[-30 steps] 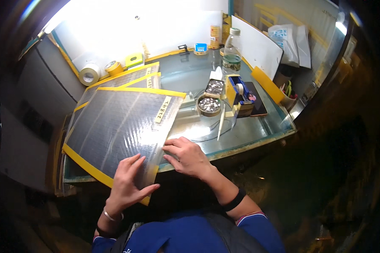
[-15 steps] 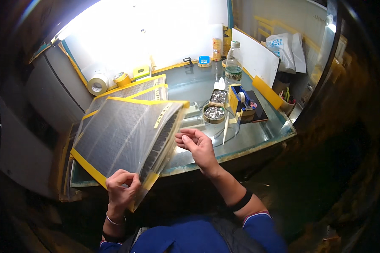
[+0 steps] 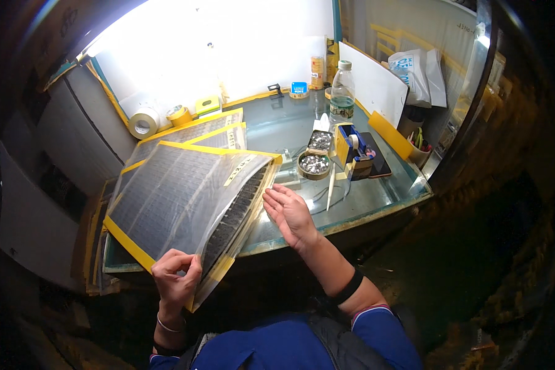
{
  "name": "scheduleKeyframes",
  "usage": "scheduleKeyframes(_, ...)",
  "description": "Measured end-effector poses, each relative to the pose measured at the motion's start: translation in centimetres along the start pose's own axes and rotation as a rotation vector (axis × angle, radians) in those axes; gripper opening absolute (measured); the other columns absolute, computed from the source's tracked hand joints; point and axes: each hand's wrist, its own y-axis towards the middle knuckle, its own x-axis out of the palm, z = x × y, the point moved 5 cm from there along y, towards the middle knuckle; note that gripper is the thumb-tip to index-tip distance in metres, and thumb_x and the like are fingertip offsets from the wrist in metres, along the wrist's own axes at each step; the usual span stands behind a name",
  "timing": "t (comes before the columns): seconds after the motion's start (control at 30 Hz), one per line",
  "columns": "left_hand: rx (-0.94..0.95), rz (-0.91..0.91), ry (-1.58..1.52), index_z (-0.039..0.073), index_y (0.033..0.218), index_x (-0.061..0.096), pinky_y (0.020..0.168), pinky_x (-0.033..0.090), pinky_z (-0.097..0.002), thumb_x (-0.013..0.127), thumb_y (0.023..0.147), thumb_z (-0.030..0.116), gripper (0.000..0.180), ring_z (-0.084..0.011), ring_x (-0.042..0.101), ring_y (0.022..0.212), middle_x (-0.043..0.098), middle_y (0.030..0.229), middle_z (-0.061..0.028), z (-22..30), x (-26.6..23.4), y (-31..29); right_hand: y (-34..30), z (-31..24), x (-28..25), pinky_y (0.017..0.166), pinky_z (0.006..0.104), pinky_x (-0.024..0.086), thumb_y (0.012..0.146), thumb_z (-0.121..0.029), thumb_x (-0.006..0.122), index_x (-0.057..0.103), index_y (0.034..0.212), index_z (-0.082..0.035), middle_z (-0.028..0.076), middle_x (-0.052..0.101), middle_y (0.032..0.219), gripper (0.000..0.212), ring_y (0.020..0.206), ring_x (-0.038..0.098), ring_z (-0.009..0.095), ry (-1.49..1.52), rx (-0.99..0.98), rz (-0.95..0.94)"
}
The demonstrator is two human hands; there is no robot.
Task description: The recorder is sorting and packaging large sheets of printed or patterned plastic film.
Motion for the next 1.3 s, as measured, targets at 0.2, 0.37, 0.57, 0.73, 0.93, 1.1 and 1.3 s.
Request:
scheduleKeyframes(0.2, -0.017, 0.003, -0.023, -0.004, 0.069, 0.065, 0.046, 0.042, -0.019, 0.064, 0.067, -0.004, 0.002, -0.0083, 0.053, 0.048, 0.057, 0.06, -0.0069, -0.2, 0.1, 0.1, -1.1, 0.3, 0.5, 0.101, 0.0364, 0.03, 0.088, -0.01, 0.047, 0.02, 0.129, 0.009, 0.021, 0.038, 0.125, 0.053, 0.121, 0.036, 0.028, -0.049, 0.077, -0.011)
scheduleKeyframes(0.37, -0.01, 0.005, -0.052, -0.004, 0.07, 0.065, 0.046, 0.042, -0.0188, 0.064, 0.067, -0.004, 0.003, -0.0082, 0.053, 0.048, 0.056, 0.061, -0.0069, -0.2, 0.0, 0.1, -2.1, 0.9, 0.8, 0.099, 0.0353, 0.032, 0.088, -0.012, 0.047, 0.021, 0.129, 0.008, 0.019, 0.041, 0.124, 0.053, 0.117, 0.04, 0.025, -0.025, 0.164, -0.058)
scheduleKeyframes(0.57, -0.013, -0.002, -0.05, -0.004, 0.07, 0.065, 0.046, 0.042, -0.0185, 0.064, 0.067, -0.004, 0.003, -0.0081, 0.053, 0.049, 0.056, 0.061, -0.0067, -0.3, -0.1, 0.1, -2.2, 1.1, 0.7, 0.096, 0.0318, 0.035, 0.088, -0.013, 0.048, 0.023, 0.129, 0.008, 0.016, 0.045, 0.12, 0.052, 0.113, 0.044, 0.022, -0.106, 0.179, -0.076)
scheduleKeyframes(0.73, -0.012, -0.006, -0.036, -0.004, 0.069, 0.065, 0.046, 0.042, -0.0188, 0.064, 0.067, -0.004, 0.002, -0.0084, 0.053, 0.048, 0.057, 0.061, -0.007, -0.2, 0.3, 0.2, -1.9, 0.6, 1.0, 0.094, 0.0298, 0.037, 0.088, -0.014, 0.049, 0.032, 0.124, 0.008, 0.015, 0.047, 0.118, 0.045, 0.11, 0.046, 0.02, -0.168, 0.136, -0.06)
scheduleKeyframes(0.93, -0.028, -0.014, -0.042, -0.004, 0.07, 0.065, 0.046, 0.041, -0.0194, 0.064, 0.069, -0.003, 0.002, -0.0091, 0.053, 0.048, 0.058, 0.061, -0.0083, -0.4, 0.1, -0.1, -1.1, 2.2, 2.2, 0.093, 0.0312, 0.039, 0.088, -0.013, 0.048, 0.046, 0.11, 0.002, 0.012, 0.053, 0.11, 0.027, 0.104, 0.051, 0.019, -0.018, 0.306, -0.186)
scheduleKeyframes(1.1, -0.08, -0.089, -0.078, -0.004, 0.072, 0.065, 0.049, 0.039, -0.0216, 0.064, 0.072, 0.0, 0.004, -0.0098, 0.051, 0.053, 0.057, 0.062, -0.0072, -0.2, 0.4, 0.2, -1.9, 4.0, 3.7, 0.094, 0.0565, 0.034, 0.085, -0.01, 0.047, 0.026, 0.121, 0.005, 0.027, 0.045, 0.115, 0.045, 0.108, 0.043, 0.046, 0.247, 0.713, -0.257)
scheduleKeyframes(1.3, -0.163, -0.013, -0.172, -0.005, 0.069, 0.062, 0.051, 0.037, -0.0205, 0.061, 0.076, -0.001, 0.008, -0.0084, 0.049, 0.058, 0.055, 0.065, -0.0061, -0.8, -0.4, 0.4, -2.4, 7.8, 4.4, 0.093, 0.0458, 0.041, 0.08, -0.005, 0.052, 0.034, 0.114, 0.004, 0.023, 0.048, 0.109, 0.04, 0.103, 0.05, 0.035, 0.099, 0.73, -0.232)
